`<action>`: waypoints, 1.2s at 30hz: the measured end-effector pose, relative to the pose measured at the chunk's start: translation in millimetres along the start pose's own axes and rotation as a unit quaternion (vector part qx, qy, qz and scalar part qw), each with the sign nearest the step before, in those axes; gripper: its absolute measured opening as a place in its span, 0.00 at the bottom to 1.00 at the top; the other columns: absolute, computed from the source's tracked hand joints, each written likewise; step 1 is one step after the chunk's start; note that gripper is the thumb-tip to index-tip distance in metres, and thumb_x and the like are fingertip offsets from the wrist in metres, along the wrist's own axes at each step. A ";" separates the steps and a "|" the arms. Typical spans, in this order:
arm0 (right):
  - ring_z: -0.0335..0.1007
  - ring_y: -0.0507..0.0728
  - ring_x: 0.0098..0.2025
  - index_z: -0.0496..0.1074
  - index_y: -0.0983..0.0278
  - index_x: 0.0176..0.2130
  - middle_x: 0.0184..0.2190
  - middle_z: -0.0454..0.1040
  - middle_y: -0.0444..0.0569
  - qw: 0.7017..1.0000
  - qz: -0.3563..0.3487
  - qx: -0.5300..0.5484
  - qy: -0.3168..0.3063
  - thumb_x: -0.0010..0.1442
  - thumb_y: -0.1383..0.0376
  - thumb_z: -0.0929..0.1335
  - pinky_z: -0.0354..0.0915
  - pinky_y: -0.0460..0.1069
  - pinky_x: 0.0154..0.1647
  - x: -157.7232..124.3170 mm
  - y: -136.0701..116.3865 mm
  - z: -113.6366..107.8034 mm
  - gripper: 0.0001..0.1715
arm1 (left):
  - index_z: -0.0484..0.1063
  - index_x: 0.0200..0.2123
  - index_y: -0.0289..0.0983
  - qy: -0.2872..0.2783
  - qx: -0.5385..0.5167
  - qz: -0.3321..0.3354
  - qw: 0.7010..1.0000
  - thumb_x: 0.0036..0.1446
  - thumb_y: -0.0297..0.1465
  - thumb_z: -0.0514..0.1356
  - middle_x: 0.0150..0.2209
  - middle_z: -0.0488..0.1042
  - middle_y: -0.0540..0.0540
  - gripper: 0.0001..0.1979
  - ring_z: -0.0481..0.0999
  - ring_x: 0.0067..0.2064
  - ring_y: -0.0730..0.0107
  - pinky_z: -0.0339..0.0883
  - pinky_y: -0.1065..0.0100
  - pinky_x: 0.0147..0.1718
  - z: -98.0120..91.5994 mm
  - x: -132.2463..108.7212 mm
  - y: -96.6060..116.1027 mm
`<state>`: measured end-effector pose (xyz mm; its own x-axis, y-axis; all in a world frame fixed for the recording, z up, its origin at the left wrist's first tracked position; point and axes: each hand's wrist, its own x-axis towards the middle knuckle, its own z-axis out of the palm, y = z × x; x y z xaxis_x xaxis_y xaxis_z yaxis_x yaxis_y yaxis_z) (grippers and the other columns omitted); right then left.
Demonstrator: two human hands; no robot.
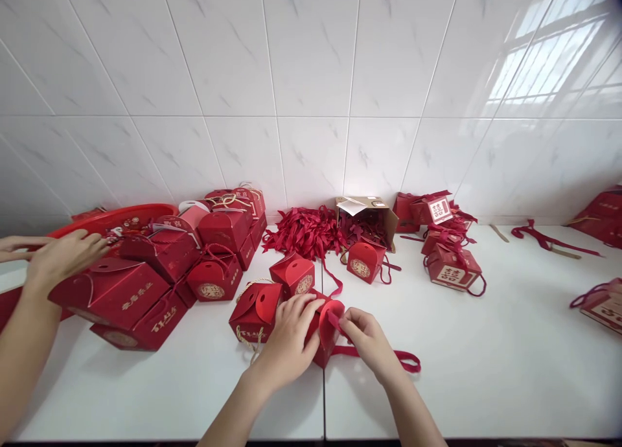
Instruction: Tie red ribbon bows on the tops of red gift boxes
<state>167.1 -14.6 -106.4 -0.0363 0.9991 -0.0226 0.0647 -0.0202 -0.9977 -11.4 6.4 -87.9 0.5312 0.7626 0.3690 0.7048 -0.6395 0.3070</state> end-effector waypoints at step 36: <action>0.65 0.54 0.26 0.71 0.56 0.34 0.22 0.67 0.43 0.888 -0.364 0.108 0.261 0.59 0.57 0.66 0.64 0.54 0.36 -74.5 -56.4 -74.0 0.07 | 0.59 0.58 0.42 0.002 -0.156 -0.164 0.974 0.61 0.30 0.48 0.58 0.65 0.43 0.21 0.64 0.59 0.58 0.63 0.55 0.54 2.4 10.0 -7.6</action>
<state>240.0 -85.1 -43.7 0.4802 0.6313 0.6090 0.0183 0.6869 -0.7265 -10.3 19.1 -88.6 0.2984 0.9311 0.2098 0.6594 -0.3601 0.6600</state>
